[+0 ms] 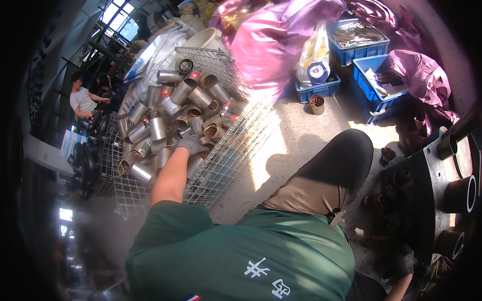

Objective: The person places metal cylinders one at a time into a press machine, operates the press lever, and then removes the pressed components to place them into a storage container.

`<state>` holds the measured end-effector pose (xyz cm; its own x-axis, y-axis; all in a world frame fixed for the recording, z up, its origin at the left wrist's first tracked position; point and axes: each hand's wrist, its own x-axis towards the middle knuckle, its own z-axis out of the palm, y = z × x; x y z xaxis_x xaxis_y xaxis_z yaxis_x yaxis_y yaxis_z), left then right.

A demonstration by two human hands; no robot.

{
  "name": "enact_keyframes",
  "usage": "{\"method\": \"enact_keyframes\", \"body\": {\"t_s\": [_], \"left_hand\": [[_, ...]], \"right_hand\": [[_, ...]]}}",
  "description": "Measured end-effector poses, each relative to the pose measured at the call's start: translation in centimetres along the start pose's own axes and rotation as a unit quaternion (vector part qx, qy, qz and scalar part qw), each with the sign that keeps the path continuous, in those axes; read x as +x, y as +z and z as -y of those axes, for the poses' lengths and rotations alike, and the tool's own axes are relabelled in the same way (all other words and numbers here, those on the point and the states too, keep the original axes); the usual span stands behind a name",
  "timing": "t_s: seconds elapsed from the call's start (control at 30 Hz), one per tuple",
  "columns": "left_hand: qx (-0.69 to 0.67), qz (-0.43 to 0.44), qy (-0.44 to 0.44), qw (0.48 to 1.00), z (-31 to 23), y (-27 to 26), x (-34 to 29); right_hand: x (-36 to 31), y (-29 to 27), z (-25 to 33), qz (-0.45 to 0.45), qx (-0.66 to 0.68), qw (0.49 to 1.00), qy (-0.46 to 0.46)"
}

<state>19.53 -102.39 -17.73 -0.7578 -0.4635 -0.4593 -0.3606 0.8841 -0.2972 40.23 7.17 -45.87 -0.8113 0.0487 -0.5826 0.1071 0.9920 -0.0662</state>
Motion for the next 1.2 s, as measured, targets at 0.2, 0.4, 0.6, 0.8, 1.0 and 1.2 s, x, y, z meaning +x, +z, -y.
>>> {"method": "enact_keyframes", "body": {"t_s": [0.2,0.4,0.6,0.8,1.0,1.2], "left_hand": [[0.042,0.042,-0.043,0.997,0.1,6.5,8.0],[0.034,-0.026,-0.081,0.996,1.6,8.6,9.0],[-0.169,-0.202,-0.113,0.958,3.3,5.3,9.1],[-0.284,-0.409,0.038,0.866,-0.8,-0.5,7.5],[-0.653,-0.327,0.286,0.62,-15.3,-10.9,2.4],[-0.733,-0.038,0.5,0.46,-35.0,-20.3,-11.2]], "right_hand": [[-0.9,1.2,-1.8,0.014,-0.035,0.998,-0.05],[-4.6,-6.3,7.7,0.021,0.147,0.988,-0.04],[-8.4,-15.1,17.3,0.02,0.322,0.941,-0.102],[-9.9,-18.4,22.5,-0.095,0.485,0.863,-0.108],[-13.4,-24.1,28.5,-0.207,0.388,0.886,-0.146],[-14.4,-29.8,32.2,-0.325,0.45,0.814,-0.17]]}}
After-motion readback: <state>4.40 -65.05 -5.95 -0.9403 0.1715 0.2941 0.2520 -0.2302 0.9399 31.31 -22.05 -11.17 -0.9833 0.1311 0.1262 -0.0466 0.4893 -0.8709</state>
